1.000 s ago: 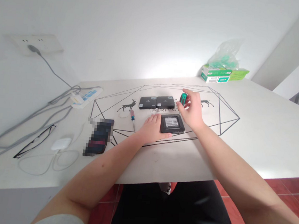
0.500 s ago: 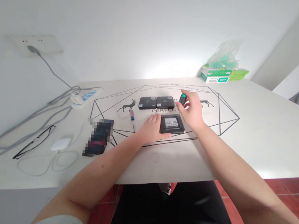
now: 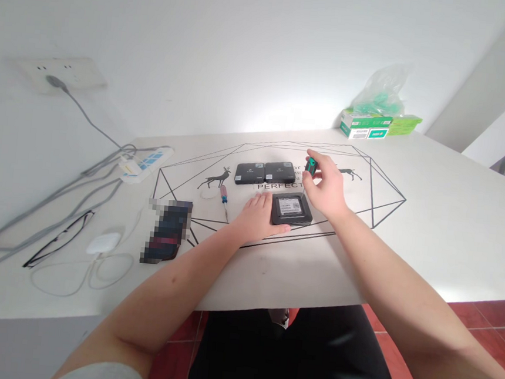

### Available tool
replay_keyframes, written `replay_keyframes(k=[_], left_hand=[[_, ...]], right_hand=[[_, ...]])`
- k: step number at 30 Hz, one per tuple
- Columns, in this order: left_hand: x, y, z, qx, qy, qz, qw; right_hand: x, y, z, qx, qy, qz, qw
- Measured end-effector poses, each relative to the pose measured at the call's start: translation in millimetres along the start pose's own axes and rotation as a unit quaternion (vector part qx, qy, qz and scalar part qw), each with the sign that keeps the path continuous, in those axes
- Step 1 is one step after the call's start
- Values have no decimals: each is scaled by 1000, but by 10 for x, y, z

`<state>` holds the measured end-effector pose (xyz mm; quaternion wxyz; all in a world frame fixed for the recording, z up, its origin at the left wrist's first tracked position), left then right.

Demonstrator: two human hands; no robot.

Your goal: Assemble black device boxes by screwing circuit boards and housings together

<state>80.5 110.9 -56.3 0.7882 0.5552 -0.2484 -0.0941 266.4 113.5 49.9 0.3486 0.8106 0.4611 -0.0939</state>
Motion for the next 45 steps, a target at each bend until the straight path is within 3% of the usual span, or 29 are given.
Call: replay_keyframes(k=[45], left_hand=[[1, 2, -11, 12, -14, 0, 1000]], right_hand=[[90, 95, 11, 31, -18, -6, 999]])
Point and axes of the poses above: each hand's wrist, its own z-axis away from the middle knuckle, its own y-axis out of the back of the hand, x = y × z, the point moved 9 cm from there along -z, towards the middle knuckle, and after that the axes turned 13 degrees about -x, right-handed, at the moved point
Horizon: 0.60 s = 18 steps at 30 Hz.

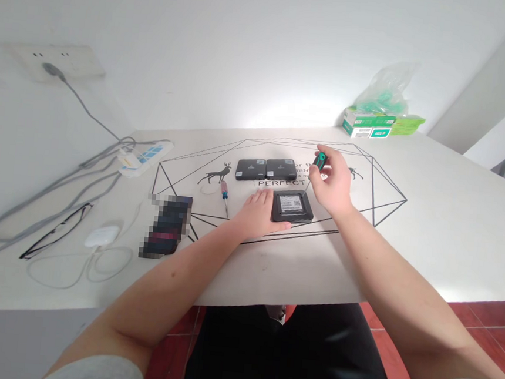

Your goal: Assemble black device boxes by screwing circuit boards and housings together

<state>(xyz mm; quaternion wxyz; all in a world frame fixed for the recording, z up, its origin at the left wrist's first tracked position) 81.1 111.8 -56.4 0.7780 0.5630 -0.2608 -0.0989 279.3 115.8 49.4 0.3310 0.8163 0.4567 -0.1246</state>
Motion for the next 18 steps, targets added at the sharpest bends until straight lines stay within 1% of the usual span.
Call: replay_keyframes(k=[8, 13, 18], left_hand=[[0, -12, 0, -9, 3, -4, 1000], [-6, -23, -10, -11, 9, 0, 1000], [-8, -29, -13, -19, 17, 9, 1000]], right_hand=[[-16, -11, 2, -6, -5, 7, 1000], [-107, -68, -3, -39, 7, 20, 999], [-109, -82, -7, -56, 2, 20, 998]])
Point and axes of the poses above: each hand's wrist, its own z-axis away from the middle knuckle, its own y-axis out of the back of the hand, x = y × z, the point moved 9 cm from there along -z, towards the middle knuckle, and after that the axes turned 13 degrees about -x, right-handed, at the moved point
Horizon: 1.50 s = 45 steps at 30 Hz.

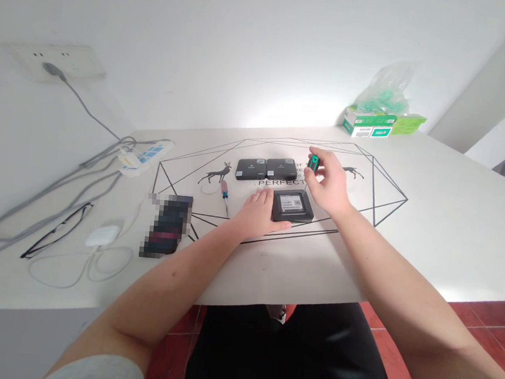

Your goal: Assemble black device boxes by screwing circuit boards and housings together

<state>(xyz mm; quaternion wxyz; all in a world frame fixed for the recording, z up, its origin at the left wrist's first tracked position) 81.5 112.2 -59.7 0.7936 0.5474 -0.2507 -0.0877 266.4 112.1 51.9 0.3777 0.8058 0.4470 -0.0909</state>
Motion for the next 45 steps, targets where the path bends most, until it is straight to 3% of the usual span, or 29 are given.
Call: replay_keyframes(k=[28, 37, 41, 43, 45], left_hand=[[-17, 2, -12, 10, -14, -8, 1000], [0, 18, 29, 10, -21, 0, 1000], [-165, 223, 54, 27, -18, 35, 999], [-452, 544, 148, 136, 72, 31, 988], [-758, 811, 293, 232, 178, 6, 956]], right_hand=[[110, 1, -8, 3, -15, -21, 1000], [459, 121, -16, 48, -103, -81, 990], [704, 210, -46, 17, -174, -30, 984], [930, 136, -20, -70, -249, 30, 966], [1122, 19, 49, -169, -293, 104, 935]])
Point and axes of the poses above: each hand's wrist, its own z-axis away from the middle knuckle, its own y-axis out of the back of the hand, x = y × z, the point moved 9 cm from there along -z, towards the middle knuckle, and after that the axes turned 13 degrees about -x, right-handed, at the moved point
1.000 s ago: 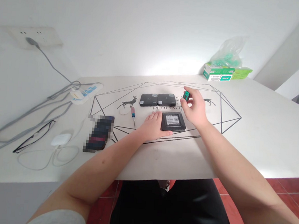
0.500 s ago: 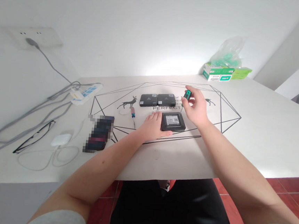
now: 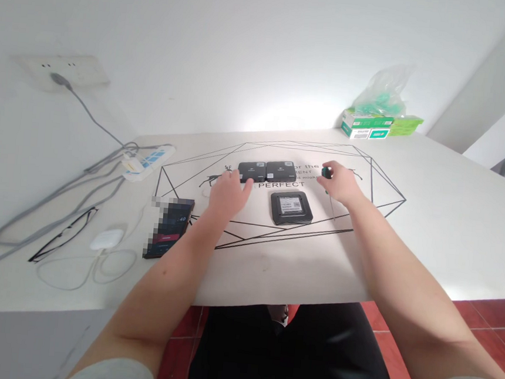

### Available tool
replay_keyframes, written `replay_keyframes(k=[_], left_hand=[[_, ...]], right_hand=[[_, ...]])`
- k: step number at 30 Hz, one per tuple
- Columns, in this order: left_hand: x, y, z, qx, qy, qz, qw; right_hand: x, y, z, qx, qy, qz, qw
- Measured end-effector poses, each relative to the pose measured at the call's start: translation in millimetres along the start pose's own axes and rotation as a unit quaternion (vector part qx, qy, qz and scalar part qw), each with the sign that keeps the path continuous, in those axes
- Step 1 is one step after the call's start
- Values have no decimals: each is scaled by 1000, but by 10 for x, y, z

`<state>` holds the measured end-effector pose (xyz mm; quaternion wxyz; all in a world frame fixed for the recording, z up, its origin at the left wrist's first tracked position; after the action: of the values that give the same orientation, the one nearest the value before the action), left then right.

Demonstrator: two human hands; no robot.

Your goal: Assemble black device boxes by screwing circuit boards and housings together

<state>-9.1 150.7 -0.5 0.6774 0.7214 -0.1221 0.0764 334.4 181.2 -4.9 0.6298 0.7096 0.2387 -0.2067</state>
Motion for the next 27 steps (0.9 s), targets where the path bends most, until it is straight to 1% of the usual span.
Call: replay_keyframes(k=[1, 3, 4, 5, 7, 8, 9, 10, 11, 12, 13, 14, 15, 16, 17, 18, 19, 20, 22, 27], left_hand=[[-150, 41, -46, 6, 47, -10, 999], [-430, 6, -126, -21, 123, 12, 992], [-534, -49, -161, -42, 142, 46, 988], [-603, -80, -193, -45, 145, 86, 985], [-676, -89, -249, -36, 137, 113, 983], [-706, -77, -267, -29, 136, 126, 982], [-730, -49, -278, -18, 135, 141, 981], [-748, -13, -283, -7, 136, 158, 978], [-757, 31, -281, 5, 138, 176, 975], [-750, 71, -275, 15, 136, 200, 970], [-718, 110, -266, 26, 128, 225, 966], [-673, 157, -248, 48, 112, 270, 955], [-645, 190, -213, 88, 87, 390, 912], [-577, 201, -188, 112, 47, 492, 862], [-484, 197, -168, 117, 10, 556, 823], [-399, 193, -139, 121, -13, 585, 802], [-312, 184, -111, 120, -33, 597, 793], [-228, 161, -86, 110, -47, 602, 789], [-116, 120, -32, 103, -58, 599, 792], [22, 49, 40, 98, -86, 586, 800]], right_hand=[[61, -92, -27, -40, -14, 44, 998], [137, -270, -41, -108, -30, 121, 986], [141, -317, -30, -120, -32, 136, 983], [119, -341, -10, -122, -31, 142, 982], [-18, -342, 55, -114, -9, 147, 982], [-170, -346, 104, -115, 39, 150, 981], [-337, -387, 171, -140, 97, 135, 976], [-491, -480, 259, -200, 151, 103, 963], [-606, -577, 356, -265, 182, 66, 944], [-668, -665, 440, -322, 185, 45, 928], [-700, -723, 500, -353, 177, 44, 918], [-717, -774, 545, -373, 169, 54, 911], [-733, -809, 571, -380, 165, 60, 908], [-744, -835, 582, -381, 165, 64, 907], [-753, -855, 583, -379, 167, 65, 908], [-761, -868, 577, -376, 172, 63, 909], [-767, -876, 569, -372, 177, 60, 909], [-769, -878, 561, -369, 180, 57, 910], [-773, -871, 550, -364, 185, 54, 911], [-780, -848, 570, -371, 173, 59, 911]])
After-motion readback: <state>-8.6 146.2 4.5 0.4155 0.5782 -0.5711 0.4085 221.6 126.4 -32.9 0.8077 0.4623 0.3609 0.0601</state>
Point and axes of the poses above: each hand's wrist, its own z-axis away from the middle knuckle, its own y-axis out of the back of the hand, x = y × z, the point moved 9 cm from there along -z, towards the middle knuckle, and after that the axes turned 13 degrees about -x, right-handed, at the moved point
